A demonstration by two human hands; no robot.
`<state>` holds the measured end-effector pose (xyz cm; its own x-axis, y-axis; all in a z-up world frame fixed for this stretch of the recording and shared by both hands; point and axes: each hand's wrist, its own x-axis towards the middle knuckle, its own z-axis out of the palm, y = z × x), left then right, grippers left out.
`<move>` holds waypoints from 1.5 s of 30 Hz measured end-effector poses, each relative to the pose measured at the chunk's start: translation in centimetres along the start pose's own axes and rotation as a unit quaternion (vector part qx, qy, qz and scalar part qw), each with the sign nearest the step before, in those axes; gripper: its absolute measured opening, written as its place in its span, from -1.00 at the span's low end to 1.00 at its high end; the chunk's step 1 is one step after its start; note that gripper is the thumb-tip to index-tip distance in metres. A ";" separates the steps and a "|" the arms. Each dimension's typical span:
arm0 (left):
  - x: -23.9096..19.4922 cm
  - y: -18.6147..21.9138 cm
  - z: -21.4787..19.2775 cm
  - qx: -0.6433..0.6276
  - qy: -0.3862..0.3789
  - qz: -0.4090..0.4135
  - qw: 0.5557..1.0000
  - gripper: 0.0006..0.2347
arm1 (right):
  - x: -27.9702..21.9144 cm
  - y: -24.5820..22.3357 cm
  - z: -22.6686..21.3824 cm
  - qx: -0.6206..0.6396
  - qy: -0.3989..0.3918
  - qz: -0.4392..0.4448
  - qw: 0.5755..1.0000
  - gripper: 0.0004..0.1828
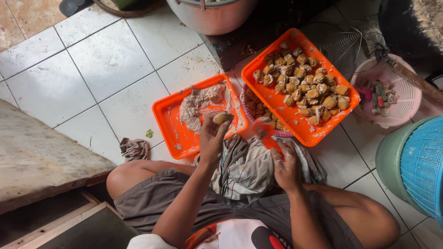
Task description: The person scoops a paste from a tray and spreads it onto small food items using a plastic spatula. They handle the items one by one, coating them and placing them into a second tray.
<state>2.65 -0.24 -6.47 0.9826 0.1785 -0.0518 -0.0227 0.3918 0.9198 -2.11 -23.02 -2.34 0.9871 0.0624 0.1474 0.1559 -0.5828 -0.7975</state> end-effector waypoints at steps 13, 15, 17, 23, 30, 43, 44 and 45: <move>13.8 -5.6 7.0 0.388 0.016 0.096 0.917 -0.77 | -2.0 5.3 -4.7 0.513 0.079 0.207 0.829 -0.58; 12.6 -5.7 6.5 0.480 -0.086 0.044 0.872 -0.83 | -1.4 5.6 -5.6 0.539 0.098 0.212 0.809 -0.55; 11.1 -7.6 6.2 0.524 -0.194 0.129 0.819 -0.86 | -0.7 6.3 -6.0 0.553 0.113 0.210 0.798 -0.54; 8.5 -19.9 9.0 0.688 -0.383 -0.010 0.616 -0.69 | -1.1 6.9 -6.4 0.546 0.122 0.212 0.801 -0.53; 10.4 -26.2 12.2 0.700 -0.295 -0.115 0.641 -0.51 | -1.9 6.2 -7.1 0.537 0.103 0.222 0.807 -0.48; 9.1 -23.3 8.8 0.694 -0.291 -0.020 0.658 -0.75 | 0.6 3.3 -6.5 0.542 0.062 0.211 0.811 -0.51; 9.1 -24.1 9.1 0.694 -0.312 -0.058 0.646 -0.77 | 0.4 3.1 -7.1 0.543 0.069 0.206 0.811 -0.52; 9.0 -25.1 9.4 0.694 -0.333 -0.095 0.632 -0.79 | 0.1 3.0 -7.7 0.544 0.076 0.200 0.811 -0.53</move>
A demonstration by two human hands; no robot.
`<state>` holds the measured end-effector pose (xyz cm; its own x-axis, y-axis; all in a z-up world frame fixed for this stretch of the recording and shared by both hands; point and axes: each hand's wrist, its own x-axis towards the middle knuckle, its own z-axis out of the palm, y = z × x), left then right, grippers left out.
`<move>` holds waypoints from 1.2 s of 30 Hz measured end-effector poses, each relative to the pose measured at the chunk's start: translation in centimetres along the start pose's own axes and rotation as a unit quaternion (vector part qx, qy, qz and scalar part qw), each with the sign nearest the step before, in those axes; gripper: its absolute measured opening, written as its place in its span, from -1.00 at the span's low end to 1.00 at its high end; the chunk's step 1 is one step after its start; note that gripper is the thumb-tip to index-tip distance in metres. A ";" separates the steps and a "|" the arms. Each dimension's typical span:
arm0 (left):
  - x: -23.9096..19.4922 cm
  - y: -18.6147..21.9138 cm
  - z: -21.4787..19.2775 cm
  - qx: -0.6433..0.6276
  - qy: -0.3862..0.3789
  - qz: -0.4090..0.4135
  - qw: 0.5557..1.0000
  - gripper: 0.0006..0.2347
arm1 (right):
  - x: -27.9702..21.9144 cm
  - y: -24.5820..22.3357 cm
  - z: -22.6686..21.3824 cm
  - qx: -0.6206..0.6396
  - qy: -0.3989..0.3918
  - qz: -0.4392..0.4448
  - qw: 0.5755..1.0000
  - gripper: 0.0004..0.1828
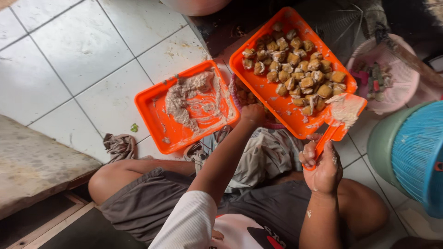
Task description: The person scoops a paste from a tray and spreads it onto small food items using a plastic spatula. They handle the items one by one, coating them and placing them into a second tray.
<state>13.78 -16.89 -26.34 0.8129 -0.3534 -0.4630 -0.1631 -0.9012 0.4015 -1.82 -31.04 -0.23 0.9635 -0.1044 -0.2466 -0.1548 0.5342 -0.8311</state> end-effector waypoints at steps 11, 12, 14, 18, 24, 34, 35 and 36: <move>3.8 1.5 0.2 -0.014 -0.023 -0.048 0.998 -0.72 | -2.1 -0.8 -0.2 -0.041 0.007 0.012 0.999 -0.53; 3.2 1.4 -1.0 -0.015 -0.014 -0.040 0.999 -0.73 | -1.8 -0.7 0.0 -0.047 -0.007 0.018 0.999 -0.53; -0.3 1.1 -2.5 -0.004 -0.010 0.005 1.000 -0.74 | -1.9 0.0 0.4 -0.087 0.010 0.039 0.995 -0.57; -9.2 -1.5 -7.1 -0.213 0.237 0.088 0.944 -0.77 | 1.2 3.0 1.7 -0.103 -0.047 0.066 0.991 -0.65; -24.0 -10.8 -7.7 -0.530 0.256 -0.077 0.805 -0.83 | 9.0 15.0 2.8 -0.290 -0.139 0.242 0.915 -0.71; -36.3 -15.6 -7.6 -0.773 0.291 -0.103 0.554 -0.92 | 17.8 38.8 5.5 -0.551 -0.102 0.228 0.797 -0.71; -36.7 -15.1 -8.0 -0.781 0.289 -0.102 0.544 -0.93 | 17.9 40.1 6.3 -0.529 -0.099 0.262 0.801 -0.74; -36.9 -14.6 -8.3 -0.789 0.287 -0.101 0.534 -0.93 | 17.9 41.2 7.1 -0.507 -0.097 0.297 0.803 -0.76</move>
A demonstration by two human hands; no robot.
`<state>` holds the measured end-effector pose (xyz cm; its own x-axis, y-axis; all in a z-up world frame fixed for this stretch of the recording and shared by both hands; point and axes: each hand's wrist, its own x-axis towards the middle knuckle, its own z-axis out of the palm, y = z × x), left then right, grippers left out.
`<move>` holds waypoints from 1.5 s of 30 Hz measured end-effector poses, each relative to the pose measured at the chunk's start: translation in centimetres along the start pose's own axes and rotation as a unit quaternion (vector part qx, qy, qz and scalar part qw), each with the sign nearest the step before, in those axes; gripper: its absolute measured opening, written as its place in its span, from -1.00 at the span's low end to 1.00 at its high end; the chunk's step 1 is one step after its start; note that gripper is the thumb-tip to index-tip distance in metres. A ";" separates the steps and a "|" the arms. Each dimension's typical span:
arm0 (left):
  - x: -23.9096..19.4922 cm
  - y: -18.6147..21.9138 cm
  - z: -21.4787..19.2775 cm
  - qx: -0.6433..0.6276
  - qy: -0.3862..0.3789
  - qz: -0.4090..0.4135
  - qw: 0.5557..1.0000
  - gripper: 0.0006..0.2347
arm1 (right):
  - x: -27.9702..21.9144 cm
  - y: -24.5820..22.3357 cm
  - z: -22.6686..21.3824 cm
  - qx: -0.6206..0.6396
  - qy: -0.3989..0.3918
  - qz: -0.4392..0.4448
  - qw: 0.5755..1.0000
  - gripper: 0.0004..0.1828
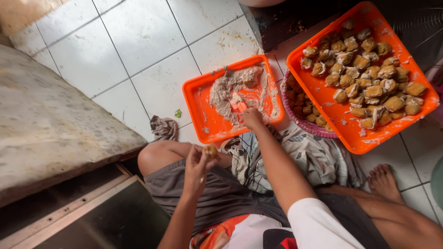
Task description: The person scoops a paste from a tray and spreads it onto small food items using a plastic spatula. They handle the items one by one, coating them and placing them into a second tray.
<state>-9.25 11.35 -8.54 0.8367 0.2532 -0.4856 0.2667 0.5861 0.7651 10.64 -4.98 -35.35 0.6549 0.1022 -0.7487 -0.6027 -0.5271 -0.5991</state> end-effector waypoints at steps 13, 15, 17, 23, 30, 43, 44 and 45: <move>4.8 -1.3 3.9 0.027 0.049 -0.023 0.998 -0.76 | -7.9 -6.6 -2.6 0.346 -0.184 -0.122 0.912 -0.59; 7.4 -2.0 4.5 0.066 0.036 0.007 0.997 -0.75 | -11.3 -7.0 -4.4 0.376 -0.194 -0.167 0.891 -0.62; 9.1 -2.7 5.4 0.101 0.004 0.023 0.995 -0.76 | -14.7 -7.5 -6.3 0.336 -0.156 -0.257 0.893 -0.67; 9.2 -4.7 9.7 0.124 -0.125 0.024 0.984 -0.80 | -23.5 -7.6 -10.1 0.273 -0.068 -0.358 0.890 -0.53; 6.8 -2.6 11.4 0.246 -0.165 0.031 0.955 -0.85 | -24.7 -7.0 -12.8 0.300 -0.060 -0.338 0.890 -0.75; 4.9 -1.3 14.2 0.265 -0.168 -0.002 0.949 -0.76 | -26.4 -6.8 -14.5 0.339 -0.063 -0.318 0.883 -0.81; 5.0 -1.3 14.2 0.251 -0.170 -0.015 0.953 -0.75 | -26.6 -7.0 -14.5 0.337 -0.043 -0.310 0.888 -0.81; 5.2 -1.4 14.3 0.238 -0.167 -0.028 0.956 -0.72 | -26.7 -7.2 -14.4 0.336 -0.028 -0.301 0.892 -0.81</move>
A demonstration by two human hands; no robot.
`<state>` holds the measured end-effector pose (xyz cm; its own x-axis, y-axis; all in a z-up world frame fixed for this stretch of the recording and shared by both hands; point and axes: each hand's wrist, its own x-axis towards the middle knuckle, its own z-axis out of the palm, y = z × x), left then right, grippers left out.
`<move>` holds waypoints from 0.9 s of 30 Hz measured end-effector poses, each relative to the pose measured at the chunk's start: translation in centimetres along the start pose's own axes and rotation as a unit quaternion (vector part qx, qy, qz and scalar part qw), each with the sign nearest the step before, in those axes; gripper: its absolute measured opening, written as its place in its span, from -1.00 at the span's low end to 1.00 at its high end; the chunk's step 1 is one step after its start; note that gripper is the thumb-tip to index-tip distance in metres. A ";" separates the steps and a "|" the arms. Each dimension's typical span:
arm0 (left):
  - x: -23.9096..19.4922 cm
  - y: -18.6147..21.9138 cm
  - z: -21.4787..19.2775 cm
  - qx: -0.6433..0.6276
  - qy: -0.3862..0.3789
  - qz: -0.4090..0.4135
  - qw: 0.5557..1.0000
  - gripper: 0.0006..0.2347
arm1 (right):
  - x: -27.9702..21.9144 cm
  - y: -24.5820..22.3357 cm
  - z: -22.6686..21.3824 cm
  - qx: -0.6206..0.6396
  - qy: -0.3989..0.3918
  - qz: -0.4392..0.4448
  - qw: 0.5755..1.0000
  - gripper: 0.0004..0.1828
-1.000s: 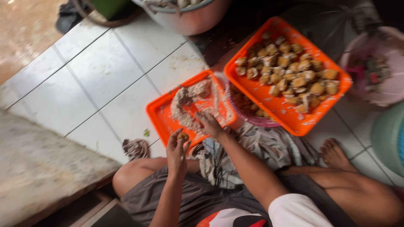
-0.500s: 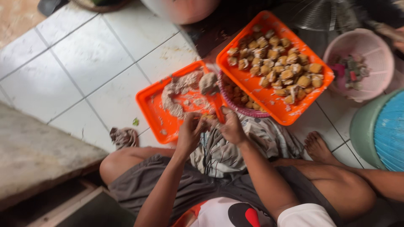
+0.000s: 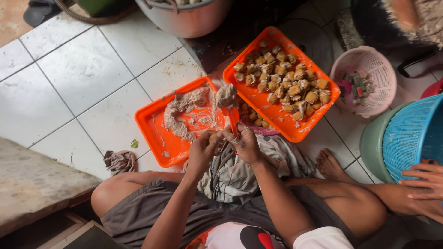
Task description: The person scoops a paste from a tray and spreads it onto small food items using a plastic spatula. They handle the items one by one, coating them and placing them into a second tray.
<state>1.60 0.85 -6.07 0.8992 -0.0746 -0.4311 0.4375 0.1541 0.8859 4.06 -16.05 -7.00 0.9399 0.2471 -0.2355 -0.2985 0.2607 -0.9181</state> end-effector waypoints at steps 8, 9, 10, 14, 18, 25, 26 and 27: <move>2.1 2.9 -1.2 -0.142 0.115 0.033 0.983 -0.75 | -2.7 -1.3 -0.6 -0.091 0.029 0.035 0.995 -0.53; 2.0 3.4 -1.1 -0.136 0.124 0.041 0.982 -0.76 | -3.1 -1.4 -0.7 -0.134 0.033 0.036 0.990 -0.53; 1.8 3.9 -0.8 -0.095 0.133 0.054 0.985 -0.76 | -3.4 -1.5 -0.9 -0.177 0.040 0.033 0.983 -0.52; 0.2 5.7 0.5 0.021 0.125 0.052 0.991 -0.72 | -3.7 -2.3 -0.8 -0.263 0.060 -0.035 0.962 -0.61; -1.1 6.4 0.7 0.081 0.057 0.162 0.982 -0.62 | -3.9 -4.0 -1.0 -0.400 0.049 -0.164 0.900 -0.64; -0.9 6.3 -0.3 -0.078 -0.138 0.173 0.972 -0.46 | -4.0 -7.0 -1.9 -0.493 0.089 -0.224 0.836 -0.67; -0.9 6.2 -0.3 -0.044 -0.116 0.163 0.979 -0.46 | -4.1 -7.2 -2.0 -0.501 0.096 -0.226 0.830 -0.67; -0.9 6.2 -0.3 -0.010 -0.094 0.153 0.984 -0.46 | -4.3 -7.4 -2.1 -0.509 0.102 -0.229 0.823 -0.66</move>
<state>3.50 2.12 -0.21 0.9737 -0.2028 -0.1039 0.1482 0.2171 0.9648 2.59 -20.95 0.13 0.9548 0.1513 0.2557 0.2901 -0.6605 -0.6925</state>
